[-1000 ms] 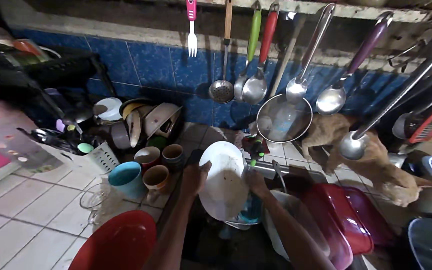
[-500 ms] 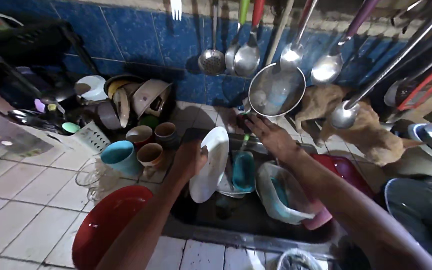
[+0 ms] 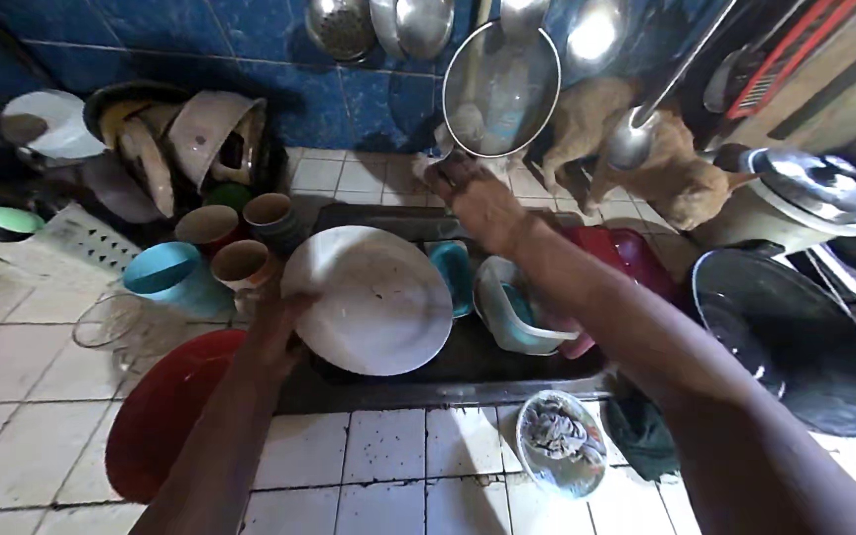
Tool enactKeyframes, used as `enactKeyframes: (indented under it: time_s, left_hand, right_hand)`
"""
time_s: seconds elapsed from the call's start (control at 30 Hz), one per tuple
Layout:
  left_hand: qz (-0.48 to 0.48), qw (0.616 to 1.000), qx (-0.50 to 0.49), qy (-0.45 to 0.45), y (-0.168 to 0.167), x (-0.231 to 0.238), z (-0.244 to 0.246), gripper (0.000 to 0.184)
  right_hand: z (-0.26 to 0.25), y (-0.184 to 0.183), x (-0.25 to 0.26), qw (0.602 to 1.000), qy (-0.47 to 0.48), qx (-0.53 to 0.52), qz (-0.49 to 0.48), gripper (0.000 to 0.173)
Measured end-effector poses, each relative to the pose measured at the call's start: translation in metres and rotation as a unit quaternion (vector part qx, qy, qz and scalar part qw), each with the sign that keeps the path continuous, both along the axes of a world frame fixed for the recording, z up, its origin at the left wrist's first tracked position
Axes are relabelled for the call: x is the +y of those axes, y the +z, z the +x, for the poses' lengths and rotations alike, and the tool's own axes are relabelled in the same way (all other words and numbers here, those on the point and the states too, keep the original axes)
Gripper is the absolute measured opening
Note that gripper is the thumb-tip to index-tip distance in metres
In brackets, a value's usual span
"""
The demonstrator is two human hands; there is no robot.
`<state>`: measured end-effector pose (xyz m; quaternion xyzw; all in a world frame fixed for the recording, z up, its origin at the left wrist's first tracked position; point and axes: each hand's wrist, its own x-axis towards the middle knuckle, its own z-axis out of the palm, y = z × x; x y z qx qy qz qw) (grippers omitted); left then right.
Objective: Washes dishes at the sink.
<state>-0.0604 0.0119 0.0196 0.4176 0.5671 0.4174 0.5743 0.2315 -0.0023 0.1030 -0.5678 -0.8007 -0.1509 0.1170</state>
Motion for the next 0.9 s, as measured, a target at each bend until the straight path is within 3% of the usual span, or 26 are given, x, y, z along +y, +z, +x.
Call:
enactKeyframes:
  time_s: [0.07, 0.1, 0.17, 0.23, 0.3, 0.37, 0.47, 0.57, 0.67, 0.8, 0.9]
  left_hand:
    - [-0.027, 0.998, -0.065, -0.004, 0.000, -0.010, -0.006, 0.034]
    - [-0.037, 0.996, -0.077, -0.004, 0.000, -0.015, -0.008, 0.028]
    - [-0.046, 0.996, -0.079, -0.009, -0.002, -0.021, -0.015, 0.026]
    - [-0.039, 0.996, -0.072, -0.024, -0.007, -0.024, -0.017, 0.026]
    - [-0.030, 0.997, -0.066, -0.034, -0.009, -0.027, -0.009, 0.024]
    - [-0.034, 0.996, -0.074, -0.041, -0.011, -0.030, 0.002, 0.029]
    - [-0.036, 0.994, -0.095, -0.052, -0.008, -0.039, 0.015, 0.022]
    - [-0.041, 0.991, -0.111, -0.062, -0.004, -0.050, 0.022, 0.018]
    - [-0.057, 0.988, -0.132, -0.052, -0.003, -0.059, 0.023, 0.020]
    - [-0.089, 0.984, -0.144, -0.051, -0.001, -0.074, 0.022, 0.021]
    - [-0.082, 0.987, -0.124, -0.061, -0.002, -0.082, 0.017, 0.020]
  right_hand:
    - [-0.005, -0.009, -0.059, 0.993, -0.019, 0.062, -0.099, 0.033]
    - [-0.002, -0.015, -0.093, 0.977, -0.032, 0.074, -0.198, 0.033]
    - [0.006, -0.027, -0.158, 0.905, -0.074, 0.083, -0.410, 0.042]
    - [0.009, -0.044, -0.203, 0.845, -0.132, 0.094, -0.509, 0.047]
    - [0.013, -0.073, -0.234, 0.842, -0.161, 0.126, -0.499, 0.051]
    - [0.014, -0.102, -0.254, 0.863, -0.171, 0.151, -0.450, 0.057]
    - [0.009, -0.132, -0.266, 0.905, -0.186, 0.176, -0.339, 0.044]
    - [0.008, -0.152, -0.269, 0.912, -0.196, 0.241, -0.266, 0.033]
    - [0.007, -0.152, -0.270, 0.912, -0.197, 0.264, -0.246, 0.027]
    - [0.003, -0.128, -0.266, 0.883, -0.246, 0.276, -0.289, 0.035]
    - [0.005, -0.114, -0.264, 0.869, -0.280, 0.339, -0.226, 0.041]
